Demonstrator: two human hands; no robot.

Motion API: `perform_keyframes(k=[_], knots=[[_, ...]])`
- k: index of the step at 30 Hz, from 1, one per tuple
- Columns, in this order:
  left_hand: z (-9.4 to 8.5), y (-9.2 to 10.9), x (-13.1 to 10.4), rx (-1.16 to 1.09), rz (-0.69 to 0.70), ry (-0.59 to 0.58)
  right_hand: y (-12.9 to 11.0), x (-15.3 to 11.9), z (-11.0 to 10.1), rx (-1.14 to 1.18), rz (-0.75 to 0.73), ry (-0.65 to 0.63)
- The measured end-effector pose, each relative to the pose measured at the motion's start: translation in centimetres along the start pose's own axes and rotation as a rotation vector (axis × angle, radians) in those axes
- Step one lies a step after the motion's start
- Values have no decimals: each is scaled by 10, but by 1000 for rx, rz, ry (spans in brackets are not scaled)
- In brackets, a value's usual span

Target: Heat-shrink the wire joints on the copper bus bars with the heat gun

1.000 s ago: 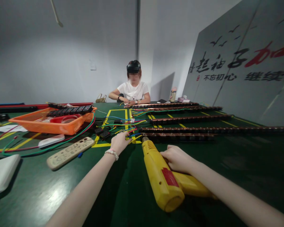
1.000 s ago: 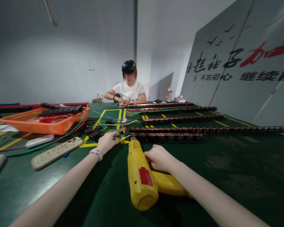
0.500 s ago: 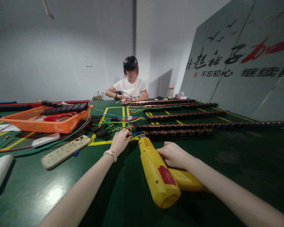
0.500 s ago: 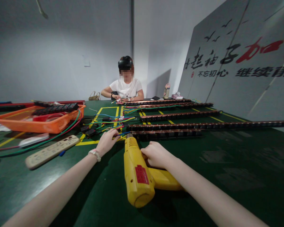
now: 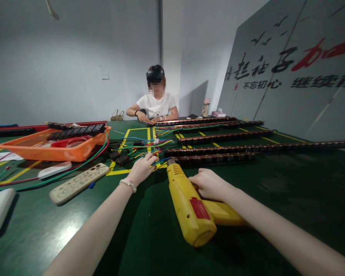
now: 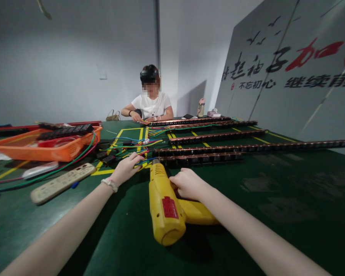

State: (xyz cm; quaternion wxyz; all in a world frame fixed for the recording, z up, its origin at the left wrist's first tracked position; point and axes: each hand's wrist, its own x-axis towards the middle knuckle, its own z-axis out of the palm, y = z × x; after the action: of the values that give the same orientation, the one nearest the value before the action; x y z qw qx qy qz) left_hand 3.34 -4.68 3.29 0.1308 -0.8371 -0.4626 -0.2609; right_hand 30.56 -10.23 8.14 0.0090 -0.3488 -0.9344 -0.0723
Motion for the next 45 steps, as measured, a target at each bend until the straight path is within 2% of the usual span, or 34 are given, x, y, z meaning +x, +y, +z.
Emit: perform_keyframes(k=[5,9,14,21,26,28,30,35,40,45], knots=[[-5,5,0,273,122,23,-1,0,0,-11,11,-15],[-12,13,2,312,135,8,-2,0,-1,-15,19,-25],[-14,14,0,199,78,11,-2,0,-2,-21,18,-23],[0,7,-2,195,-6,-18,-2,-1,-3,-25,4,-13],[-1,-4,-5,165,-228,41,-3,0,-2,-55,12,2],[-2,-12,-7,72,-343,50,-3,1,-2,-70,16,4],[-2,-21,-9,-118,-464,70,-4,2,-2,-87,21,8],[2,-36,-11,-585,-716,231,-11,10,-2,-101,29,71],[3,-39,-11,-911,-816,320,-21,23,0,-79,18,49],[2,-42,-8,-994,-840,337,-31,35,3,-84,-13,38]])
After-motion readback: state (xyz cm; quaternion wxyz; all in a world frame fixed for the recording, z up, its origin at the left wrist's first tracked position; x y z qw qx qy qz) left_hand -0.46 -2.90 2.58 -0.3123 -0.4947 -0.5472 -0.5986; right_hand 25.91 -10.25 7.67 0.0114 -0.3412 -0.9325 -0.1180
